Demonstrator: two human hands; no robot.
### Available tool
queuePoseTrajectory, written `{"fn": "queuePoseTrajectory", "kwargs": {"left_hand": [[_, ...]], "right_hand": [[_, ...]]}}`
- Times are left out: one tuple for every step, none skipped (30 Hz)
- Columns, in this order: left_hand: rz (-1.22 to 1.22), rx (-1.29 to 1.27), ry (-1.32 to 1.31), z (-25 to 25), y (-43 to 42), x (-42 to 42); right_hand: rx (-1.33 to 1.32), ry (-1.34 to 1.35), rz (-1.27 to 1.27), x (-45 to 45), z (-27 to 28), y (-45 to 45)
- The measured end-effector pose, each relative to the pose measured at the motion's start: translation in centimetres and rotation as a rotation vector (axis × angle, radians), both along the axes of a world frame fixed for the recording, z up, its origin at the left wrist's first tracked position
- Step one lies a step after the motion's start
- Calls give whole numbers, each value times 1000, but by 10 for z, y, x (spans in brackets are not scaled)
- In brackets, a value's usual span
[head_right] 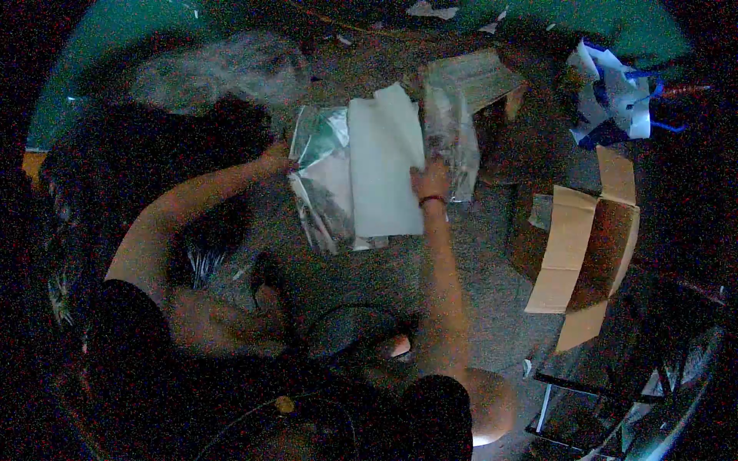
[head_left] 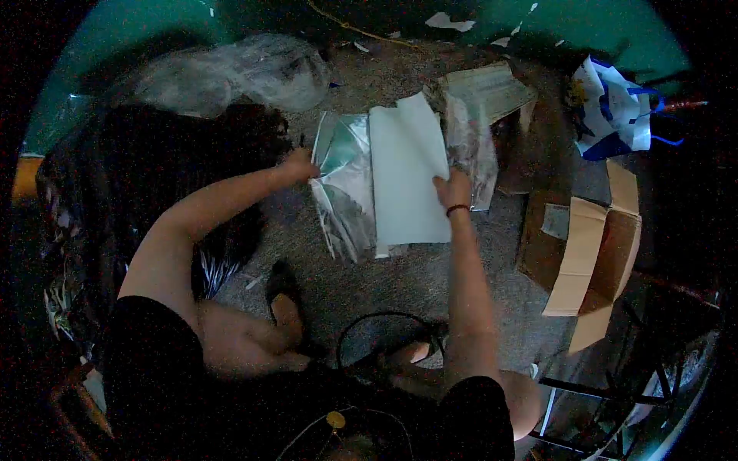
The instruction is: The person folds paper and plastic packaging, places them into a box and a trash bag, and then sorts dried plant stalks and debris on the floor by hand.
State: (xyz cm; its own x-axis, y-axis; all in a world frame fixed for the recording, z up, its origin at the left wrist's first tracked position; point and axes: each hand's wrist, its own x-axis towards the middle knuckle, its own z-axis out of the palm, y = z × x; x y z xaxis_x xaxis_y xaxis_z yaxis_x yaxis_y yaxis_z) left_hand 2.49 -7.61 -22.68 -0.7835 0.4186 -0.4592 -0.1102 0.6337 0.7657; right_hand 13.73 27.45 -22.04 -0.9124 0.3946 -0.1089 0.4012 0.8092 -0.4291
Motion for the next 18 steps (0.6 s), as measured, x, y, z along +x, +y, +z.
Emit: {"fn": "queuePoseTrajectory", "kwargs": {"left_hand": [[12,-41,-69,-3,-1,-1],[8,-36,-68,-10,-5,-1],[86,69,-159,-11,-6,1],[162,174,-250,-12,-4,2],[156,179,-248,-13,-3,1],[147,119,-309,5,2,2],[138,61,-369,16,7,3],[133,66,-366,21,9,6],[118,99,-420,25,8,7],[105,130,-474,26,6,8],[103,131,-474,13,1,4],[83,151,-468,5,0,3],[63,170,-462,-2,-1,1],[64,169,-461,-9,-5,1],[131,174,-512,20,2,8],[198,181,-562,35,6,13],[200,181,-563,31,6,14],[222,210,-556,28,7,16]], "right_hand": [[139,107,76,5,12,-8],[144,108,72,9,16,-15],[207,101,-17,12,16,-19],[269,96,-106,13,18,-19],[247,66,-114,9,17,-15],[253,70,-120,6,18,-12],[225,26,-215,3,18,-10],[193,-18,-309,1,19,-8],[195,-15,-312,1,20,-5],[145,-23,-324,2,19,-3],[94,-31,-334,2,19,-1],[95,-30,-335,2,16,0],[35,-73,-338,1,14,0],[-27,-115,-339,0,11,1],[-27,-115,-339,-2,12,0],[-27,-143,-355,-5,15,-2],[-28,-171,-371,-6,18,-4],[-28,-171,-368,-8,15,-1]]}}
